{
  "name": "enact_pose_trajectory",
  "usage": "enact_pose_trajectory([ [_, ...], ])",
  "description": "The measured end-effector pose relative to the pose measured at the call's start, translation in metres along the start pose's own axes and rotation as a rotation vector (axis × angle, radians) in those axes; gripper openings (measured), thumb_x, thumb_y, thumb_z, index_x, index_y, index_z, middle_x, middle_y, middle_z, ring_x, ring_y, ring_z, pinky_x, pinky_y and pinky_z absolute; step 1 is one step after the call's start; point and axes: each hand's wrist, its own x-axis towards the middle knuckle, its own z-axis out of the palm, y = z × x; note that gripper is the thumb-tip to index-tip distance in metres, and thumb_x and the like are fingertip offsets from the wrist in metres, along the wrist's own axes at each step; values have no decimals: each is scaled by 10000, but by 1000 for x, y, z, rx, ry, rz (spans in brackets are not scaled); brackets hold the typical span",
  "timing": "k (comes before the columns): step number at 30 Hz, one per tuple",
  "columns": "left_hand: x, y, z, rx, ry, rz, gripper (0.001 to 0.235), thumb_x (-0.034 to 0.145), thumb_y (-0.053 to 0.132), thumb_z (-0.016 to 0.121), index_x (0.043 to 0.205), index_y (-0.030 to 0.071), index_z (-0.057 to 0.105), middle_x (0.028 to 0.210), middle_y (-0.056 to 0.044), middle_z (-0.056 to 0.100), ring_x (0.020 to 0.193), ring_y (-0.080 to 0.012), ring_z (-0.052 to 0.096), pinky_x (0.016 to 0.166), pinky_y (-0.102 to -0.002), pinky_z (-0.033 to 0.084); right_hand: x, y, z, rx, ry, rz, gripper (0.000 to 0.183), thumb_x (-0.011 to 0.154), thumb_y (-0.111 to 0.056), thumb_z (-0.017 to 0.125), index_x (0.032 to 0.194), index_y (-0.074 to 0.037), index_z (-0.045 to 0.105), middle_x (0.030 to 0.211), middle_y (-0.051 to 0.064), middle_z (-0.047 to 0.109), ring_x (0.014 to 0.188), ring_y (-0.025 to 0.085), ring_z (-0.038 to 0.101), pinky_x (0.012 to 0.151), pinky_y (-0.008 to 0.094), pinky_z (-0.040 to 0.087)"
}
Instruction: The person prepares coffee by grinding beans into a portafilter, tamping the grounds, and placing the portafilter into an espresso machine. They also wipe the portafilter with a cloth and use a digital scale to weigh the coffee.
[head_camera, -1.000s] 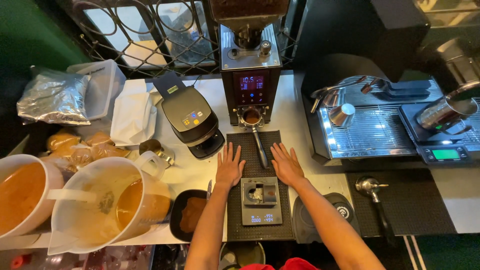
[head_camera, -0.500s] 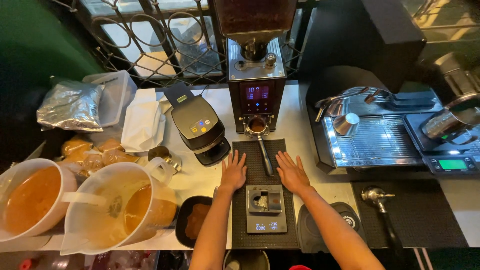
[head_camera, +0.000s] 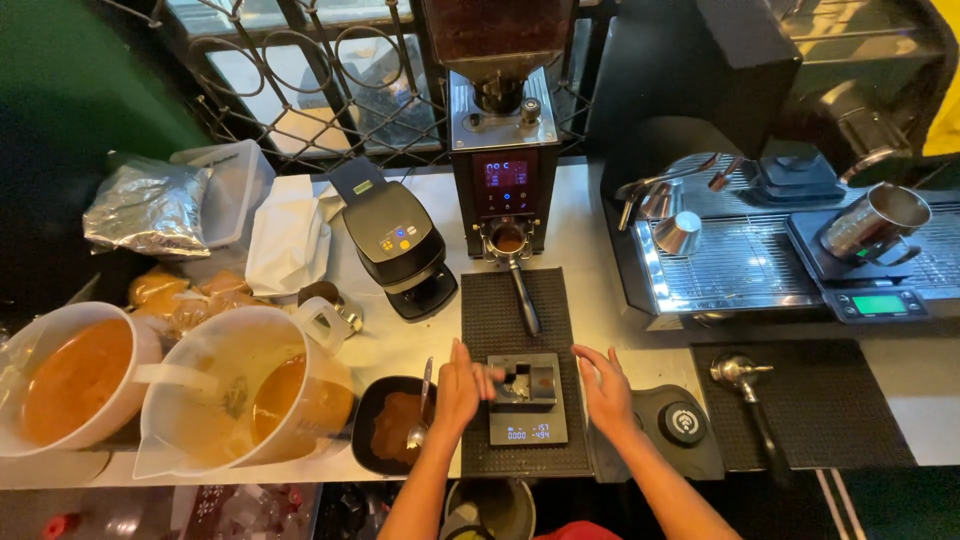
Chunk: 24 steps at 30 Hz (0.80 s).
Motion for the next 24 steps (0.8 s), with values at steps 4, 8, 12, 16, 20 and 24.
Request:
enact_pose_trajectory([
  [4,-39,-17,-2,17,98,-43,752,1094,455,205,678,64,695,408,-58,526,373,-174,524,470,-308,473,-43,19,0,33,65,-67,374,1060,-288,497,1289,-85,714,1245,96,762,1125,261,721,1312,506,250],
  [8,-64,-45,-5,25,-2,-50,345,1016,95,307,1342,142,409,958,-53,541,529,-163,624,655,-330,689,-65,34,-1,-148,18,-50,378,1049,-313,511,1318,-123,696,1318,59,727,1289,261,631,1272,533,271],
  [12,-86,-75,0,230,-16,10,711,907,-80,399,1575,155,345,1578,-95,422,1418,-240,524,1122,-411,477,-73,45,2,-314,-42,-60,388,1040,-267,515,1388,-147,640,1430,42,645,1420,256,508,1280,557,194],
  [16,-93,-97,4,353,-67,-25,740,937,-38,452,1626,160,271,1715,-61,208,1560,-277,283,1225,-419,335,-74,55,6,-374,-48,-124,375,1042,-219,504,1394,-182,626,1440,34,627,1444,285,474,1263,576,191],
  [20,-84,-110,6,542,-122,-26,844,929,-95,448,1659,120,84,1768,-34,4,1633,-278,9,1077,-355,440,-73,54,10,-473,-116,-118,420,1046,-215,461,1445,-167,585,1553,14,532,1550,292,314,1286,589,107],
  [24,-72,-119,11,636,-132,13,815,934,-103,452,1652,125,142,1763,-27,20,1628,-293,-13,1107,-385,524,-73,51,15,-491,-124,-134,471,1030,-133,416,1479,-168,554,1583,-24,507,1563,283,283,1292,591,66],
])
